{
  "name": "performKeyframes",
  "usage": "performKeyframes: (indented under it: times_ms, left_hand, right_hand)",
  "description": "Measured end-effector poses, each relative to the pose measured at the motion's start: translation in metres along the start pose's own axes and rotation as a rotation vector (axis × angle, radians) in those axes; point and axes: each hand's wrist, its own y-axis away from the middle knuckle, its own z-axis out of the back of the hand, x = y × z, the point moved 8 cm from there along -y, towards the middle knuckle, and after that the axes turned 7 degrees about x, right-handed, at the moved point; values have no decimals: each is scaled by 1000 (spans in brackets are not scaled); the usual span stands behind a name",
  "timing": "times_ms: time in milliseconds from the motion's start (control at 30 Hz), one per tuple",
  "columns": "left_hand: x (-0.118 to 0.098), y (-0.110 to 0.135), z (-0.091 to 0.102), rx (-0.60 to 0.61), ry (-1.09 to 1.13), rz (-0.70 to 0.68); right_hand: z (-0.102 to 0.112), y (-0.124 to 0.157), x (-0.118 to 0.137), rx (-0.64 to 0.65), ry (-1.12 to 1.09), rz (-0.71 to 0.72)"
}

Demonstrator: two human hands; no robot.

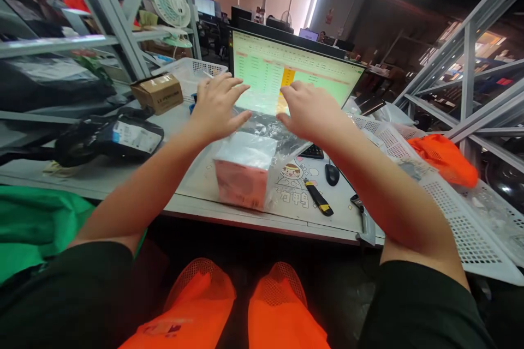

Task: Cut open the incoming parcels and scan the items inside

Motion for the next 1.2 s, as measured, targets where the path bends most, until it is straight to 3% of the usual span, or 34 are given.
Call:
performKeyframes:
  times_ms: [133,233,367,467,567,667,733,833,933,1000,1067,1200]
  left_hand:
    - [58,-30,-50,154,-43,71]
    - [68,-34,-67,266,-100,56]
    - [46,-24,-64,301,-167,-24]
    - [21,-14,-44,229,-177,-81]
    - [-6,3,-15,139,-148,-147]
    - [-34,28,14,68,-159,-207]
    - [-49,46,25,69,-178,-243]
    - [-65,76,21,225,-181,-283]
    - [-69,104,2,459,-137,-230]
    - [-66,117,-6,540,-166,-113]
    - [-65,126,-9,564,-264,-3]
    - [-80,139,-15,696,-406,-31]
  right_hand:
    - [-43,-42,-47,38,148,-114]
    - [-63,-41,-46,103,246,-150]
    - [-78,-32,-22,191,287,-110]
    - [-82,-28,-14,254,337,-121]
    - [-69,-14,15,150,361,44]
    - [-47,21,61,-5,366,237]
    - [-42,46,85,22,343,290]
    - [-51,73,103,294,194,305]
    - [-68,79,99,603,-26,177]
    - [-75,65,87,648,-44,47]
    - [-84,44,76,616,19,-28]
    - [-118,16,69,665,148,-2]
